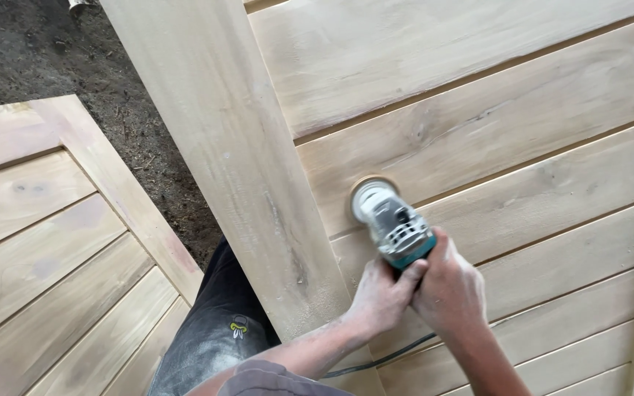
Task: Sanding a wooden door panel using a power orbital sander.
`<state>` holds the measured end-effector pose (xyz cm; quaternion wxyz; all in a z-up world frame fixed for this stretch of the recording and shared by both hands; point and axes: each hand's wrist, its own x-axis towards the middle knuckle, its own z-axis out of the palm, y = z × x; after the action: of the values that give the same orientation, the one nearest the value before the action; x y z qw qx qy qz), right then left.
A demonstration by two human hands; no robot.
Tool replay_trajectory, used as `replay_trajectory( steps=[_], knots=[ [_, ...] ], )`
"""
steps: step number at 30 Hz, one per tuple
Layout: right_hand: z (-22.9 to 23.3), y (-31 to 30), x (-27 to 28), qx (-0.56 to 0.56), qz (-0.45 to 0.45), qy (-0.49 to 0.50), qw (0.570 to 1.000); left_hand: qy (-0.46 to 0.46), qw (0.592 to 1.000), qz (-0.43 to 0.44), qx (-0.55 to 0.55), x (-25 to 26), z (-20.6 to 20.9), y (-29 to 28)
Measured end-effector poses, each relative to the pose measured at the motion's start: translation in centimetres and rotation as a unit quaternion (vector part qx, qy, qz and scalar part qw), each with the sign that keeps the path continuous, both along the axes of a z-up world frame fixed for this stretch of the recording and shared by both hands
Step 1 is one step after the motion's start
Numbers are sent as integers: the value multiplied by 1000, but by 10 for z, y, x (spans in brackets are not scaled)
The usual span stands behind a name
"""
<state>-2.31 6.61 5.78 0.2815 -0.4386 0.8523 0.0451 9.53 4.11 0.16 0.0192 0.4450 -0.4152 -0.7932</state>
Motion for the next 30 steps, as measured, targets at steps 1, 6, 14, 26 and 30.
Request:
replay_trajectory(
  steps=[1,6,14,26,30],
  knots=[
    [1,0,-9,0,0,0,1000,0,1000,0,0,-11,1,-5],
    [0,4,-56,-5,-63,44,997,52,995,-64,-50,-71,-3,-24],
    [-4,-24,-35,-27,-53,30,998,39,997,-14,-64,-38,3,-42],
    [2,-42,-49,-46,5,-21,999,36,995,70,-64,-47,-13,-28],
    [-2,-34,-86,-25,-58,9,998,13,1000,-21,-3,-91,2,-50]
  ],
)
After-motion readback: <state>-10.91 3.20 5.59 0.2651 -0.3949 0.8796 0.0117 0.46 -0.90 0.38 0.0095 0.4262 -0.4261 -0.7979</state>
